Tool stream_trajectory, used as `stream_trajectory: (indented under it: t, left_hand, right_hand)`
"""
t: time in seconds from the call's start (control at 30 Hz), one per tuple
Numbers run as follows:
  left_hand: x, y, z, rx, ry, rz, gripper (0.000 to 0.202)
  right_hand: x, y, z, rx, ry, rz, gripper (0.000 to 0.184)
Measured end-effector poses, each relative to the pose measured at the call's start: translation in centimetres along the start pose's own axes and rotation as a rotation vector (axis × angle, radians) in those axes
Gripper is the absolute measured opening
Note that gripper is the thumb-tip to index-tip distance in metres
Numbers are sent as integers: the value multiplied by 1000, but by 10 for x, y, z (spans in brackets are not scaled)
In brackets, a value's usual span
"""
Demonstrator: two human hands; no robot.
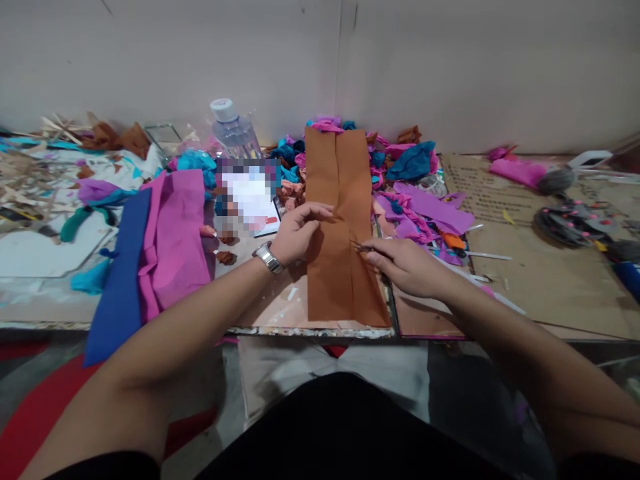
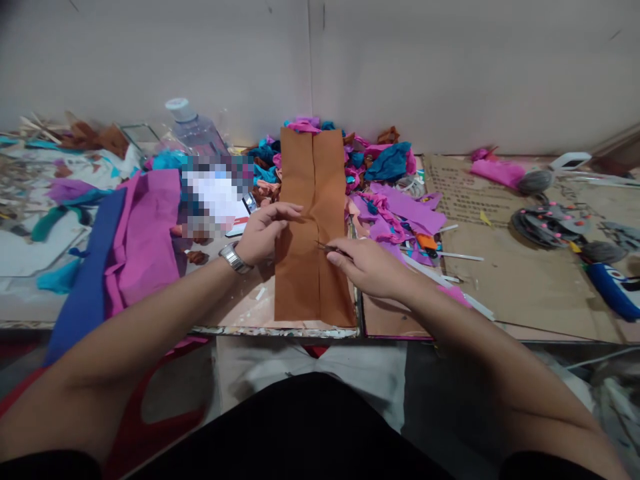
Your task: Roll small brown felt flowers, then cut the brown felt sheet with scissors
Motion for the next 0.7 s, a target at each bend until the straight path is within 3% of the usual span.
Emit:
stream_trajectory:
  t: [0.13, 0.3, 0.4, 0.5, 0.6, 0.7]
  left_hand:
    - [-13, -2, 3, 131, 152, 18, 53]
    - [-20, -3, 2, 376, 242, -327, 67]
    - [-19, -4, 0, 451, 301, -378, 66]
    - [-18, -7, -2, 388, 347, -406, 45]
    - [-21, -7, -2, 253, 340, -477, 24]
    - [-28, -4, 0, 119, 305, -578, 17]
  right_hand:
    - [1, 11, 34, -80, 8, -274, 39]
    - [7, 32, 69, -252, 125, -186, 37]
    - [15, 49, 78, -281, 60, -105, 35]
    - [21, 67, 83, -227, -20, 35, 43]
    - [24, 85, 84, -229, 14, 158, 55]
    - [28, 103, 84, -351, 49, 194, 71]
Point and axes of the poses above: each hand's wrist, its own z-axis away from the middle knuckle, its own y-axis out of the palm, x = y × z, the point moved 1 cm from there along -z, towards the middle knuckle, and after that the axes turned 5 degrees about x, right-handed, at the moved point
